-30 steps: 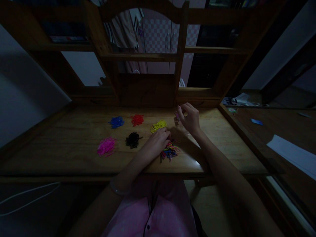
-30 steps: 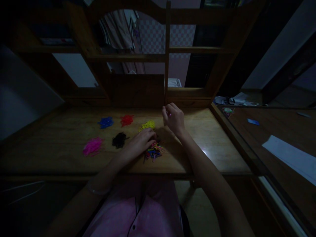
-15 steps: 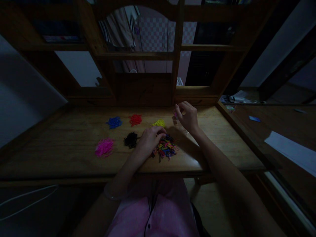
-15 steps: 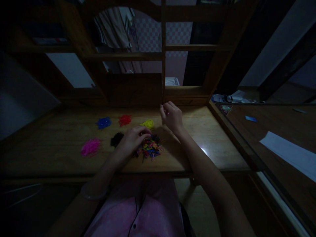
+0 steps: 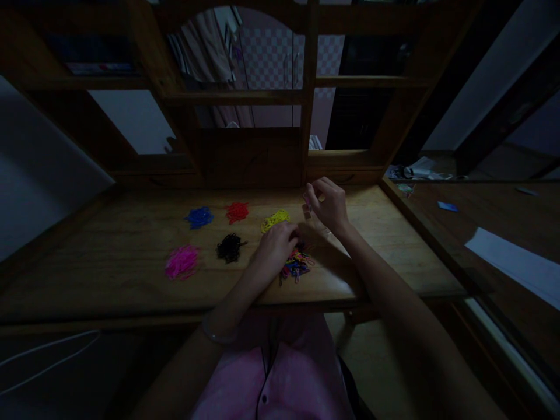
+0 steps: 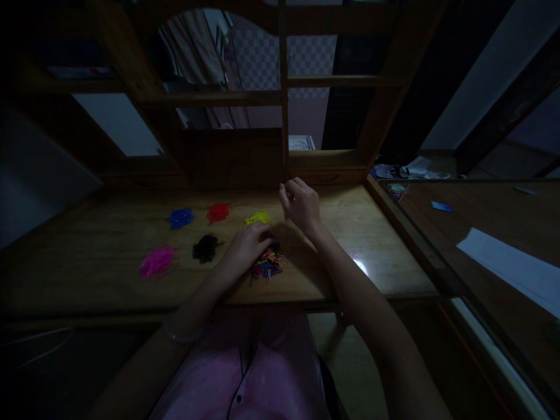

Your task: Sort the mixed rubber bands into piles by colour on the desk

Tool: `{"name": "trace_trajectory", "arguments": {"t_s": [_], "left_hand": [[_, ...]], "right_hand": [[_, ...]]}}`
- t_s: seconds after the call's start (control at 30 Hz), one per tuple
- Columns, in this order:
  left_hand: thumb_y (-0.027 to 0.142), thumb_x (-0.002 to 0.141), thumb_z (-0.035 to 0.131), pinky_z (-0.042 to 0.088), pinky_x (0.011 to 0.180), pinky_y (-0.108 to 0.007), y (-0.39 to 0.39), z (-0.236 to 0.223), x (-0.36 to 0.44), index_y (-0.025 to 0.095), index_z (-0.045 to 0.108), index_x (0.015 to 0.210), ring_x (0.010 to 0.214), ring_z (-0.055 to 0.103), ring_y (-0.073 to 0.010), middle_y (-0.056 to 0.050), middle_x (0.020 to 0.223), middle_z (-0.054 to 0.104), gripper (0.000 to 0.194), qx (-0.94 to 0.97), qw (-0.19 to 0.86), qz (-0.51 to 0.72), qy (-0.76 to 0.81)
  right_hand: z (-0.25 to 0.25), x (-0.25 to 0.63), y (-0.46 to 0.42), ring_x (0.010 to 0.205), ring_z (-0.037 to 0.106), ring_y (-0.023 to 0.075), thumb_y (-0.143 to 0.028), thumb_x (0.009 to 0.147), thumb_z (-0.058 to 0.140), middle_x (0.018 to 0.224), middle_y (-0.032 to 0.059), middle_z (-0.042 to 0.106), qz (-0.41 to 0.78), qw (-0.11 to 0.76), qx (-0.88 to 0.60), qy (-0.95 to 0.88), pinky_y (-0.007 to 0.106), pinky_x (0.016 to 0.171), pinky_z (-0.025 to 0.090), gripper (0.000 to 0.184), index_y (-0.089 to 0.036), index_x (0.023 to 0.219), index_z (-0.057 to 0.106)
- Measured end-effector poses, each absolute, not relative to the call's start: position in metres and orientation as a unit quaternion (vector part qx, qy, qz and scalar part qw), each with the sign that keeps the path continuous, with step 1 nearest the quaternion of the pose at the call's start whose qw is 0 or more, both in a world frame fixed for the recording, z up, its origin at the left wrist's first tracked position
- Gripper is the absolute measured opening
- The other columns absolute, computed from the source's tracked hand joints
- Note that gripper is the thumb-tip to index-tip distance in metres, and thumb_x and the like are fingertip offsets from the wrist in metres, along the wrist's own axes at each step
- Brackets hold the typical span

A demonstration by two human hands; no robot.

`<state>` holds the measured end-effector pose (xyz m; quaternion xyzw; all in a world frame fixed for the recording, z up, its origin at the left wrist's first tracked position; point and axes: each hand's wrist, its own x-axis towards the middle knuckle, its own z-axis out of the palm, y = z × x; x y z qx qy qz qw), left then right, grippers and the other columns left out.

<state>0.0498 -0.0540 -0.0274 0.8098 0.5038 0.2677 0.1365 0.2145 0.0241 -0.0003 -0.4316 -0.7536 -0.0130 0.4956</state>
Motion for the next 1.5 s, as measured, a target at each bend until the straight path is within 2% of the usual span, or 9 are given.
{"name": "trace_trajectory", "arguments": {"t_s": [0.13,0.37,0.53,0.67,0.77,0.9,1.1,1.33,1.5], "left_hand": [[0.016,0.084,0.061,0.046,0.085,-0.038,-0.054,-0.031,0.052,0.017,0.066,0.087,0.093,0.059,-0.0256,-0.009,0.094,0.065,0.006,0.826,0.115,0.228,0.503],[0.003,0.085,0.042,0.044,0.088,-0.041,-0.059,-0.022,0.061,0.014,0.061,0.083,0.096,0.053,-0.0276,-0.014,0.093,0.061,0.022,0.863,0.03,0.115,0.492],[0.002,0.081,0.045,0.043,0.089,-0.04,-0.059,-0.016,0.062,0.016,0.056,0.083,0.097,0.052,-0.0256,-0.013,0.097,0.058,0.018,0.843,0.034,0.145,0.517],[0.014,0.091,0.043,0.045,0.081,-0.035,-0.053,-0.008,0.043,0.019,0.053,0.089,0.086,0.057,-0.0209,-0.007,0.089,0.061,0.011,0.768,0.134,0.286,0.557],[0.025,0.088,0.053,0.048,0.074,-0.032,-0.05,0.001,0.013,0.019,0.055,0.085,0.079,0.062,-0.0189,-0.004,0.082,0.064,0.007,0.691,0.236,0.381,0.567],[0.039,0.078,0.07,0.052,0.072,-0.029,-0.056,0.006,-0.036,0.017,0.062,0.087,0.079,0.067,-0.0191,-0.005,0.082,0.07,0.025,0.6,0.372,0.441,0.554],[0.039,0.072,0.078,0.055,0.086,-0.034,-0.082,-0.004,-0.085,0.015,0.068,0.102,0.09,0.071,-0.0209,-0.011,0.101,0.074,0.04,0.505,0.442,0.503,0.545],[0.037,0.073,0.075,0.053,0.085,-0.034,-0.052,0.003,-0.143,0.016,0.069,0.101,0.092,0.069,-0.022,-0.008,0.1,0.074,0.036,0.585,0.29,0.441,0.616],[0.027,0.062,0.078,0.049,0.081,-0.038,-0.007,0.014,-0.18,0.015,0.071,0.078,0.081,0.065,-0.0243,-0.005,0.075,0.07,0.021,0.612,0.194,0.375,0.669]], "right_hand": [[0.001,0.215,0.023,0.067,0.05,0.0143,-0.032,0.098,0.044,0.074,0.0035,0.056,-0.009,0.492,-0.438,-0.752,0.029,0.066,0.038,0.033,-0.021,0.068,0.053],[0.001,0.214,0.023,0.066,0.05,0.0139,-0.031,0.097,0.045,0.073,0.0031,0.055,-0.017,0.503,-0.432,-0.748,0.029,0.065,0.037,0.033,-0.02,0.067,0.053],[-0.001,0.215,0.026,0.065,0.05,0.0137,-0.029,0.096,0.047,0.072,0.0028,0.055,-0.025,0.519,-0.414,-0.747,0.029,0.064,0.037,0.03,-0.019,0.069,0.054],[0.0,0.215,0.026,0.065,0.051,0.0136,-0.029,0.096,0.047,0.072,0.0028,0.055,-0.031,0.523,-0.411,-0.746,0.029,0.064,0.036,0.03,-0.019,0.069,0.054],[0.001,0.215,0.025,0.065,0.051,0.0135,-0.029,0.097,0.047,0.072,0.0029,0.054,-0.031,0.519,-0.413,-0.748,0.029,0.064,0.036,0.031,-0.019,0.068,0.053],[0.002,0.214,0.023,0.064,0.05,0.0135,-0.029,0.096,0.047,0.072,0.0032,0.054,-0.026,0.511,-0.419,-0.75,0.029,0.063,0.035,0.032,-0.019,0.066,0.053],[0.003,0.213,0.02,0.064,0.051,0.0134,-0.029,0.096,0.047,0.072,0.0033,0.055,-0.025,0.508,-0.415,-0.755,0.029,0.063,0.036,0.031,-0.019,0.068,0.054],[0.006,0.211,0.009,0.063,0.051,0.0131,-0.032,0.095,0.048,0.07,0.0027,0.056,0.043,0.438,-0.334,-0.833,0.028,0.061,0.036,0.03,-0.018,0.071,0.06],[0.004,0.206,0.004,0.057,0.05,0.0115,-0.033,0.096,0.048,0.063,0.001,0.056,0.094,0.389,-0.303,-0.865,0.027,0.06,0.035,0.035,-0.018,0.068,0.063]]}}
